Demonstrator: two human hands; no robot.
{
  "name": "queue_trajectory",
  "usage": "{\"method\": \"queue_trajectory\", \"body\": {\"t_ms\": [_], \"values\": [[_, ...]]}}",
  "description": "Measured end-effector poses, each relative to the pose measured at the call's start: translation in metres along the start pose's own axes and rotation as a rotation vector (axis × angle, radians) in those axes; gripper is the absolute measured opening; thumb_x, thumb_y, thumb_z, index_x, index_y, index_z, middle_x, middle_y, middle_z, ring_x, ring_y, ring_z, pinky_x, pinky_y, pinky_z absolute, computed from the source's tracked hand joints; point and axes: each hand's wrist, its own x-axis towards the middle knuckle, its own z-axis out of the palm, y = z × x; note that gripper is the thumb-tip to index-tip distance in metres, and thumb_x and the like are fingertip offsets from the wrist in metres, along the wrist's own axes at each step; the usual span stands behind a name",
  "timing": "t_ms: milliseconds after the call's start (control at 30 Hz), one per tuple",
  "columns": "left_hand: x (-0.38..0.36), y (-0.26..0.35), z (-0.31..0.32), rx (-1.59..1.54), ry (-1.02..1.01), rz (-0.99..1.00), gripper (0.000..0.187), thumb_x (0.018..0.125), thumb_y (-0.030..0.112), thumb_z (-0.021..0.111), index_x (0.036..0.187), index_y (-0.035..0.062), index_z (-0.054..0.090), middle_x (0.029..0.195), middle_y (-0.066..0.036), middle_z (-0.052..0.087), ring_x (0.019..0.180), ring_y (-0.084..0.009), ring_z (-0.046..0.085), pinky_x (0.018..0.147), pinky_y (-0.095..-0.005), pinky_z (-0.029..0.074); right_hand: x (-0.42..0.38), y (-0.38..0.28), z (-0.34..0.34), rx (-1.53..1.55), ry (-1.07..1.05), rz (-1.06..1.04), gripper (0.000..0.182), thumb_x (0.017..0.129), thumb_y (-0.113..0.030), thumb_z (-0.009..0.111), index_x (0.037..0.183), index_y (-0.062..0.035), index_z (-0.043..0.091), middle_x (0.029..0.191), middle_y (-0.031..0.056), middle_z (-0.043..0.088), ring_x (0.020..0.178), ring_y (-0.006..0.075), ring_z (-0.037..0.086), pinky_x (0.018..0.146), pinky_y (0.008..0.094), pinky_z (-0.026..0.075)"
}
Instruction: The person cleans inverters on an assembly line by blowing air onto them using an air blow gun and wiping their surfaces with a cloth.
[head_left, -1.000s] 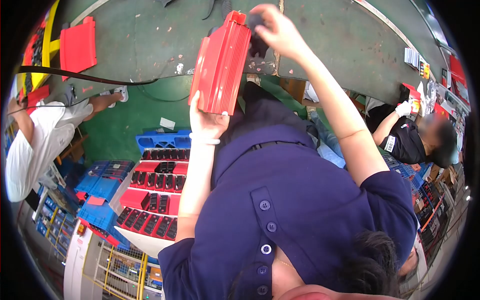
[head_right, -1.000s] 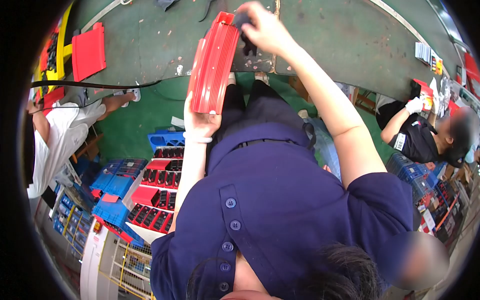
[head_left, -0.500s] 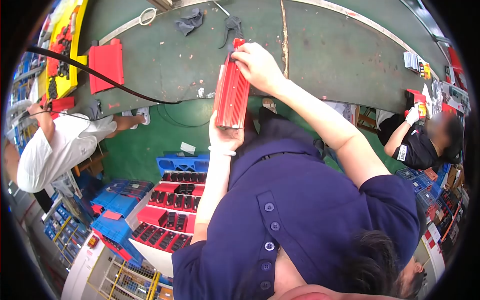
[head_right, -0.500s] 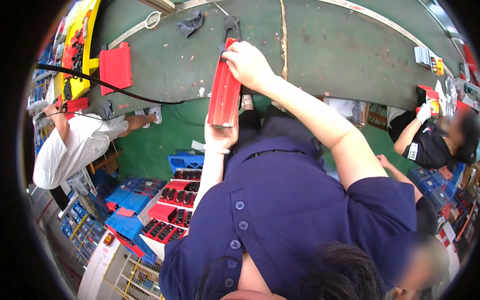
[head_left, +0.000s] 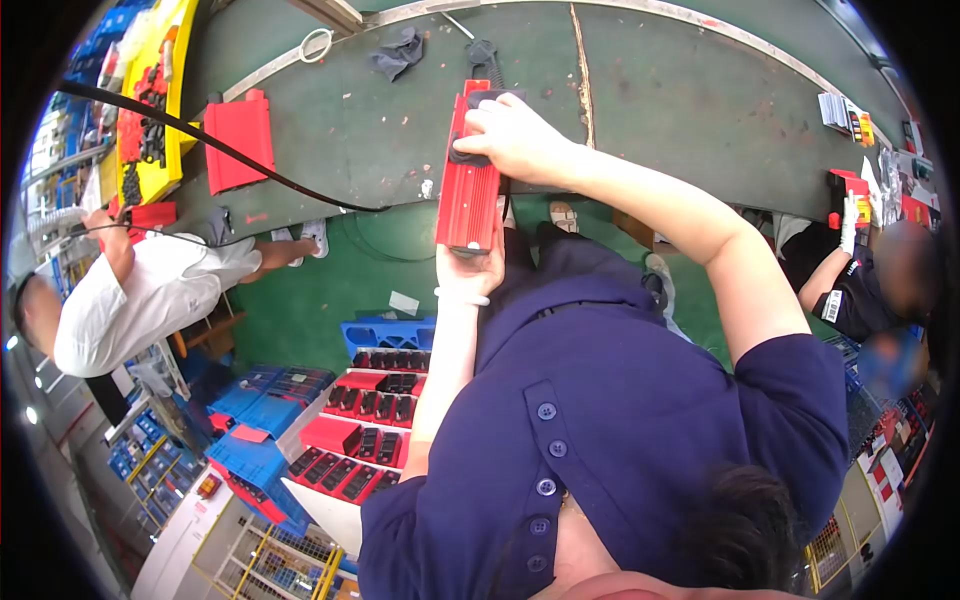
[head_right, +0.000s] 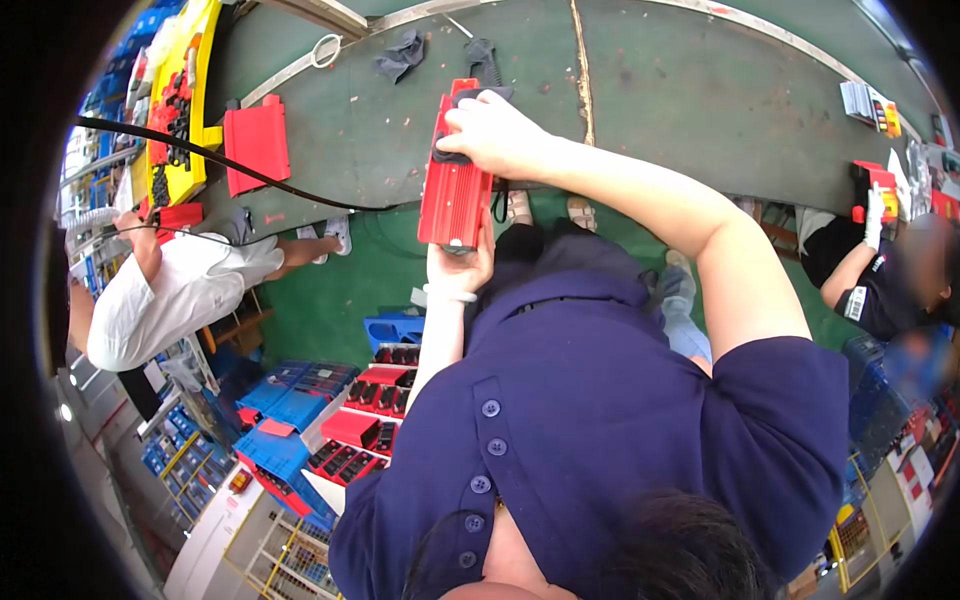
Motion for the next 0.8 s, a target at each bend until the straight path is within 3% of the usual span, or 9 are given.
{"method": "queue_trajectory", "body": {"t_ms": [100, 167, 233, 333, 433, 500, 567, 667, 800], "values": [[-0.002, -0.002, 0.005, -0.005, 0.058, -0.004, 0.059, 0.081, 0.046, 0.074, 0.125, 0.0083, 0.063, 0.121, -0.009, 0.069, 0.111, -0.028, 0.067, 0.093, -0.0388, 0.059, -0.004, -0.04, -0.003, 0.126, -0.093, 0.032, 0.022, 0.082, -0.016, 0.062, 0.103, -0.0106, 0.07, 0.095, 0.0059, 0.058, 0.094, 0.0233, 0.056, 0.082, 0.0389, 0.041], [0.011, 0.027, -0.028, 0.3, 0.01, 0.217, 0.052, 0.088, 0.048, 0.066, 0.123, 0.0106, 0.063, 0.122, -0.007, 0.068, 0.107, -0.0259, 0.068, 0.092, -0.0368, 0.059, -0.011, -0.068, -0.005, 0.221, -0.038, 0.002, 0.016, 0.086, -0.025, 0.064, 0.092, -0.0101, 0.066, 0.092, 0.0049, 0.057, 0.093, 0.0225, 0.055, 0.08, 0.0387, 0.041], [0.011, 0.011, -0.029, 0.41, -0.094, 0.331, 0.049, 0.091, 0.041, 0.065, 0.128, 0.0087, 0.058, 0.123, -0.012, 0.066, 0.113, -0.0259, 0.064, 0.092, -0.0378, 0.057, -0.015, -0.088, -0.003, 0.306, -0.16, -0.07, 0.025, 0.085, -0.027, 0.068, 0.101, -0.008, 0.068, 0.094, 0.0064, 0.055, 0.093, 0.0235, 0.054, 0.084, 0.0391, 0.04], [0.011, 0.017, -0.034, 0.703, -0.085, 0.496, 0.051, 0.09, 0.042, 0.067, 0.127, 0.0097, 0.059, 0.123, -0.011, 0.066, 0.112, -0.0259, 0.065, 0.092, -0.038, 0.057, -0.016, -0.101, -0.01, 0.217, -0.207, -0.23, 0.018, 0.087, -0.026, 0.065, 0.09, -0.0091, 0.07, 0.092, 0.0066, 0.057, 0.092, 0.0249, 0.056, 0.084, 0.0387, 0.044], [0.013, 0.015, -0.031, 0.984, -0.077, 0.656, 0.052, 0.088, 0.044, 0.069, 0.127, 0.0107, 0.06, 0.124, -0.01, 0.066, 0.112, -0.026, 0.065, 0.092, -0.0383, 0.057, -0.009, -0.081, -0.027, 0.535, -0.186, -0.257, 0.016, 0.088, -0.022, 0.064, 0.087, -0.008, 0.071, 0.087, 0.0077, 0.058, 0.089, 0.0275, 0.058, 0.081, 0.0398, 0.047], [0.013, -0.002, -0.005, 0.272, 0.174, 0.428, 0.058, 0.084, 0.046, 0.072, 0.128, 0.0088, 0.061, 0.124, -0.013, 0.066, 0.114, -0.0279, 0.065, 0.094, -0.0394, 0.058, -0.005, -0.059, -0.037, 0.487, 0.056, 0.005, 0.009, 0.084, -0.016, 0.07, 0.087, -0.0079, 0.068, 0.085, 0.0087, 0.06, 0.086, 0.0291, 0.062, 0.077, 0.0417, 0.05], [0.015, 0.003, -0.008, 0.154, 0.004, 0.232, 0.064, 0.081, 0.047, 0.074, 0.129, 0.0071, 0.061, 0.125, -0.013, 0.066, 0.117, -0.0295, 0.065, 0.095, -0.0404, 0.058, 0.006, -0.034, -0.05, 0.507, 0.06, 0.372, 0.013, 0.081, -0.016, 0.074, 0.087, -0.0076, 0.067, 0.084, 0.0089, 0.061, 0.085, 0.0291, 0.063, 0.075, 0.041, 0.052], [0.012, 0.002, -0.005, 0.116, -0.015, 0.164, 0.059, 0.084, 0.048, 0.071, 0.129, 0.0109, 0.062, 0.125, -0.01, 0.067, 0.118, -0.0281, 0.064, 0.097, -0.0396, 0.056, 0.0, -0.03, -0.023, 0.448, 0.074, 0.149, 0.015, 0.08, -0.015, 0.076, 0.088, -0.0069, 0.066, 0.084, 0.0088, 0.062, 0.083, 0.0288, 0.064, 0.075, 0.0393, 0.052], [0.01, -0.024, 0.011, 0.246, 0.046, 0.458, 0.043, 0.094, 0.044, 0.062, 0.124, 0.0146, 0.064, 0.124, -0.004, 0.068, 0.119, -0.0219, 0.063, 0.101, -0.04, 0.053, -0.007, -0.062, -0.001, 0.544, 0.017, 0.202, 0.021, 0.083, -0.014, 0.074, 0.1, -0.0029, 0.07, 0.089, 0.0104, 0.063, 0.091, 0.03, 0.064, 0.085, 0.0388, 0.052]]}}
